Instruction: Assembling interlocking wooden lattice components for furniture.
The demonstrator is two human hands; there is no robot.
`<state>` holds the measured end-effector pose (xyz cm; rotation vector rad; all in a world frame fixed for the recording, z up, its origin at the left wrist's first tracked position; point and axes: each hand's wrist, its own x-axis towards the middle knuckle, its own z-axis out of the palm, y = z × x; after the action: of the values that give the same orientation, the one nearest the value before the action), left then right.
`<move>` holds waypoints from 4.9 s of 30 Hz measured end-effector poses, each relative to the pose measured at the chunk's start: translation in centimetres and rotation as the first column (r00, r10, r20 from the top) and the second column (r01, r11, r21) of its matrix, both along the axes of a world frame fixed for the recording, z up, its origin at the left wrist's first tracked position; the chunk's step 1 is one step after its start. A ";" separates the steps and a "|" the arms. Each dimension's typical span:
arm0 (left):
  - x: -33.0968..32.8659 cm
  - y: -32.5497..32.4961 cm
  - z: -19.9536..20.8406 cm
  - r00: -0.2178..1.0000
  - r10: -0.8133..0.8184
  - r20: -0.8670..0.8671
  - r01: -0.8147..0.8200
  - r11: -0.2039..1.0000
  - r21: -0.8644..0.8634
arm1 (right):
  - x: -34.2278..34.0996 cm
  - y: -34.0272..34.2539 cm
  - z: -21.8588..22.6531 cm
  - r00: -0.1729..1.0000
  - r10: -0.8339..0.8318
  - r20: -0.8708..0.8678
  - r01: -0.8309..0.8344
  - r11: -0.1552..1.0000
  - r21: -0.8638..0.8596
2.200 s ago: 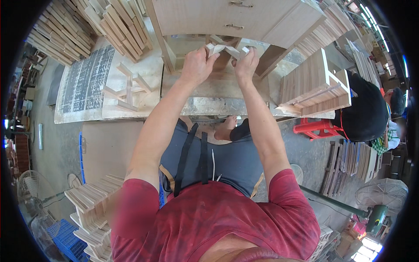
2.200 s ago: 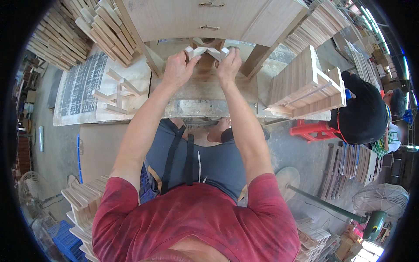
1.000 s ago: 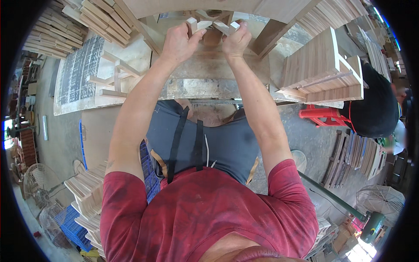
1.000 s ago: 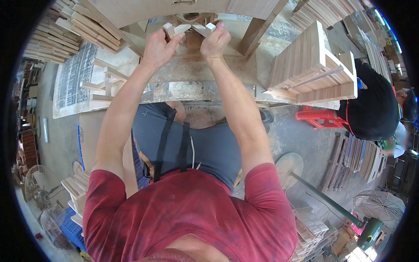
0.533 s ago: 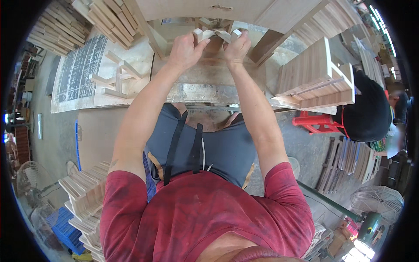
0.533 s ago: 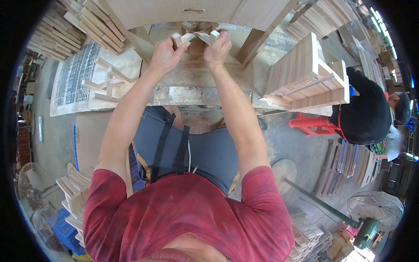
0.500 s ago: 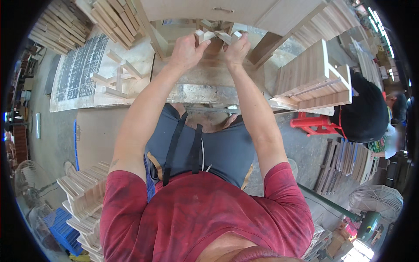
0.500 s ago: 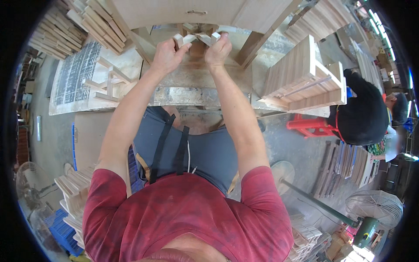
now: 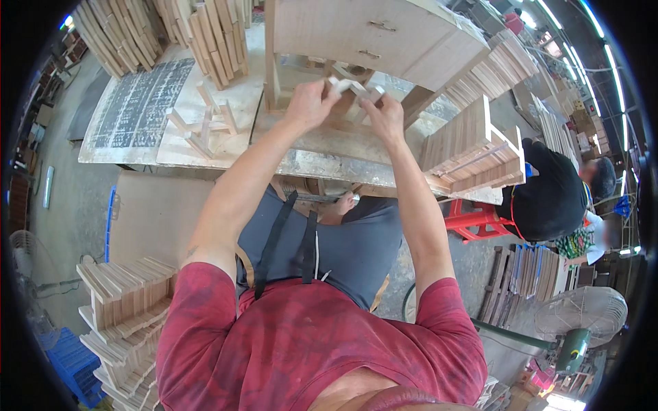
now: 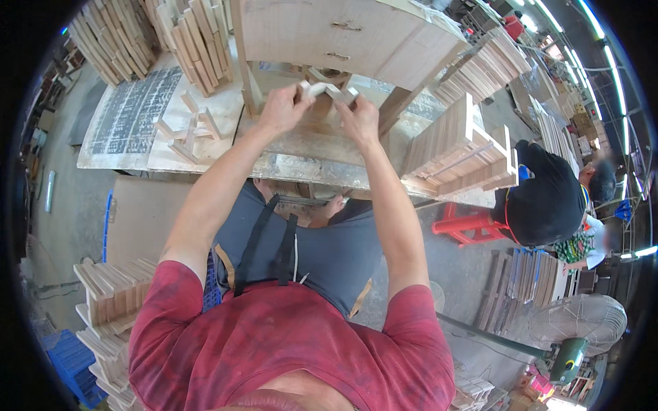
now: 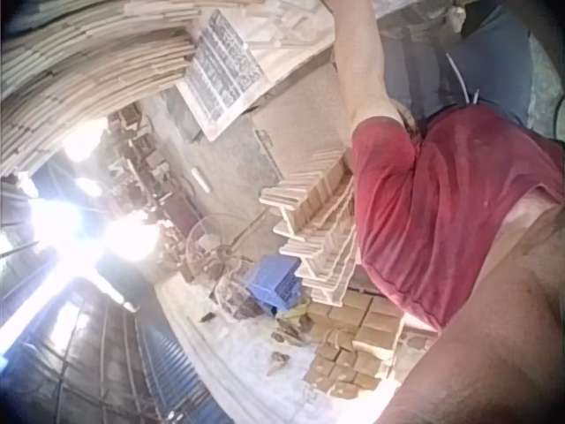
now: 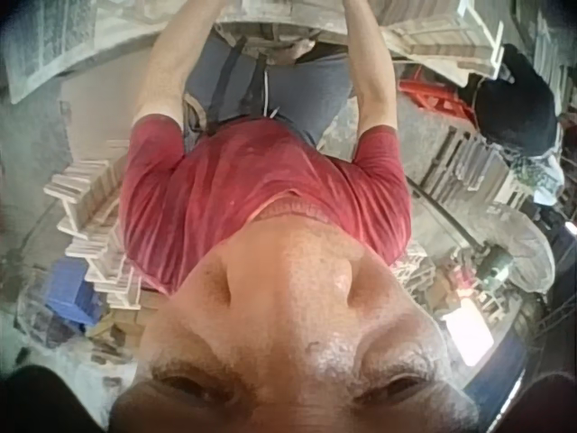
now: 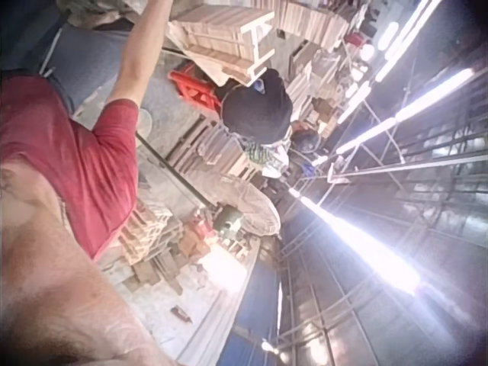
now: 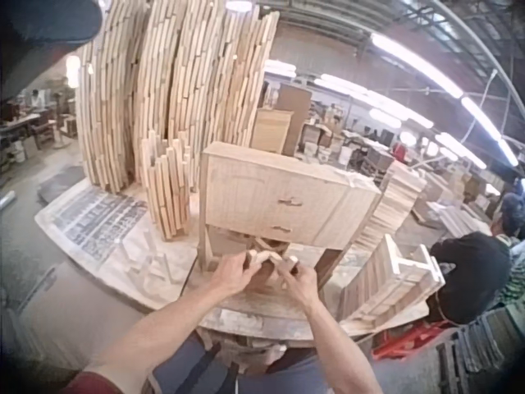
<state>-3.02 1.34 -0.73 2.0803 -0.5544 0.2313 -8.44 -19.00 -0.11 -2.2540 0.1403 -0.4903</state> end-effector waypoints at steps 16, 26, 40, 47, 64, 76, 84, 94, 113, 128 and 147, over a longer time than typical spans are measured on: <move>-6.0 5.2 2.8 0.967 -0.219 -0.127 0.213 0.975 -0.056 | -8.4 -1.7 6.3 0.748 0.609 -0.263 -0.438 0.751 0.495; -11.3 21.9 8.1 0.594 -0.570 -0.567 -0.371 0.431 -0.822 | -5.3 12.6 9.7 0.598 0.733 0.323 -0.553 0.670 -0.496; -8.4 25.6 -5.5 0.905 0.422 -0.060 -0.424 0.905 -0.026 | 11.9 23.3 3.9 0.592 0.781 -0.197 -0.787 0.613 0.067; -9.7 24.9 -5.4 0.905 0.425 0.024 -0.425 0.905 0.004 | 9.8 22.0 -0.1 0.651 0.638 -0.412 -0.697 0.717 0.008; -8.6 20.9 -7.6 0.752 0.659 -0.026 -0.660 0.752 -0.012 | 7.0 24.4 -0.5 0.837 0.547 0.019 -0.546 0.837 -0.018; -6.8 23.2 -7.0 0.809 0.588 -0.003 -0.587 0.808 -0.052 | 7.1 24.9 -2.4 0.798 0.603 -0.003 -0.603 0.797 -0.046; -6.5 22.7 -7.9 0.785 0.618 -0.041 -0.616 0.786 0.054 | 7.1 24.7 -5.9 0.791 0.605 -0.091 -0.603 0.796 0.048; -5.5 23.7 -11.2 0.869 0.492 -0.055 -0.495 0.855 -0.156 | -7.2 15.2 -1.3 0.727 0.687 0.001 -0.680 0.719 -0.140; -34.3 30.9 7.5 0.377 0.807 0.454 -0.920 0.385 0.080 | -18.4 -31.8 18.4 0.942 -0.144 -0.304 -0.155 0.617 -0.771; -49.3 45.5 -26.1 0.067 0.523 -0.849 -0.846 -0.422 -0.327 | -13.0 28.8 1.7 0.263 0.952 -0.157 -0.813 0.307 0.495; -41.3 41.0 -23.6 0.421 0.349 -0.837 -0.764 -0.361 -0.535 | -14.5 56.7 -25.9 -0.005 0.913 -0.409 -0.625 0.316 0.714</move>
<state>-44.29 42.32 -24.37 0.6204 0.9677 0.6500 -22.90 37.66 -26.01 -1.5902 -0.6148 1.1788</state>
